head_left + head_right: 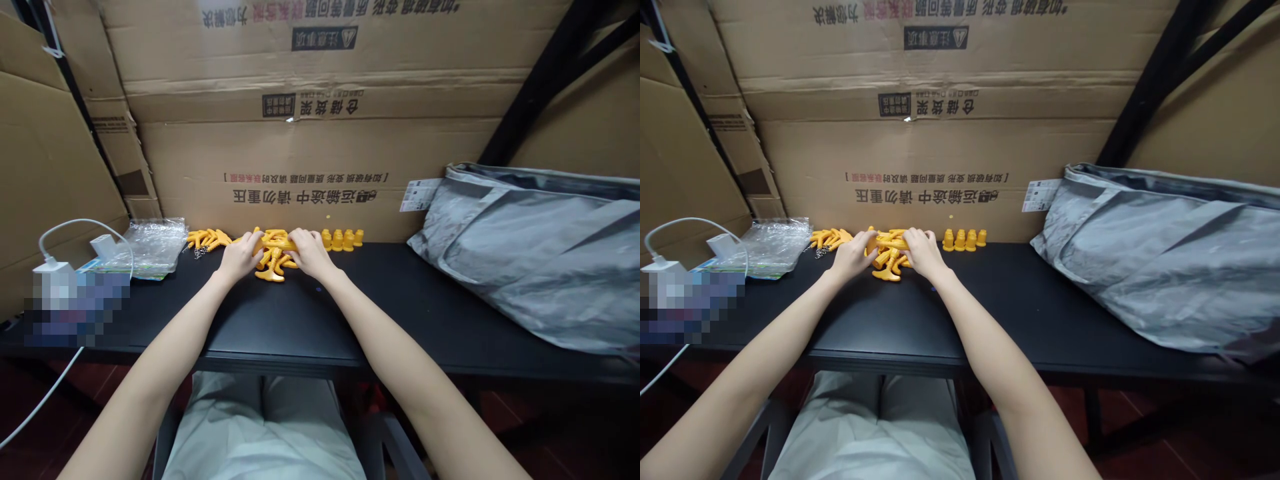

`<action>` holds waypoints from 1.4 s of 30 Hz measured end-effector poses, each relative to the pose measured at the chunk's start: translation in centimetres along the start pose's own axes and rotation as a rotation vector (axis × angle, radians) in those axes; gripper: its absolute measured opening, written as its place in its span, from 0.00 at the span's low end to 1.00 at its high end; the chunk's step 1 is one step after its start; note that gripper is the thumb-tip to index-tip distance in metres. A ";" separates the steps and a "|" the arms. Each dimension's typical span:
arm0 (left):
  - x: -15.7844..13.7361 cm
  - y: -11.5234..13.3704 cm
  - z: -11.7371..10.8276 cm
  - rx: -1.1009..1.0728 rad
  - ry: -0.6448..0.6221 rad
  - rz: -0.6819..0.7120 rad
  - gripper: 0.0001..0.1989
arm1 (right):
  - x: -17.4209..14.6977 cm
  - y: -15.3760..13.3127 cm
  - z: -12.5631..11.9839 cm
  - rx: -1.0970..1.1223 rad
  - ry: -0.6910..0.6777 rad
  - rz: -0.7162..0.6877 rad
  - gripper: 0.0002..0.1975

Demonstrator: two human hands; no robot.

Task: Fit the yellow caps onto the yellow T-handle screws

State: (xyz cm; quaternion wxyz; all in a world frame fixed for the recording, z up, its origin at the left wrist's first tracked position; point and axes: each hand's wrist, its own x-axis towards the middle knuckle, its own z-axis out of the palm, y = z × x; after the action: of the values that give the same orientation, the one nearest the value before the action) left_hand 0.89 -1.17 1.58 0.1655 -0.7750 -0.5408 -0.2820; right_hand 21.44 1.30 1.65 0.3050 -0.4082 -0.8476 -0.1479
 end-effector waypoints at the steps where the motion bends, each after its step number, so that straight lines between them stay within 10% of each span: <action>1: 0.0 -0.1 0.1 -0.008 0.018 0.005 0.18 | 0.0 0.0 0.0 0.001 0.011 -0.001 0.07; 42: 0.0 -1.1 0.8 -0.124 0.033 -0.154 0.18 | -0.2 0.5 0.4 0.016 0.039 0.034 0.09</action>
State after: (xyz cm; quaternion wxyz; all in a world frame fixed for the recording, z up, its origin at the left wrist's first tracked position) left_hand 0.09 -0.32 0.88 0.1039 -0.7351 -0.5773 -0.3398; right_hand 21.72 1.69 1.18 0.3271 -0.4173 -0.8356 -0.1437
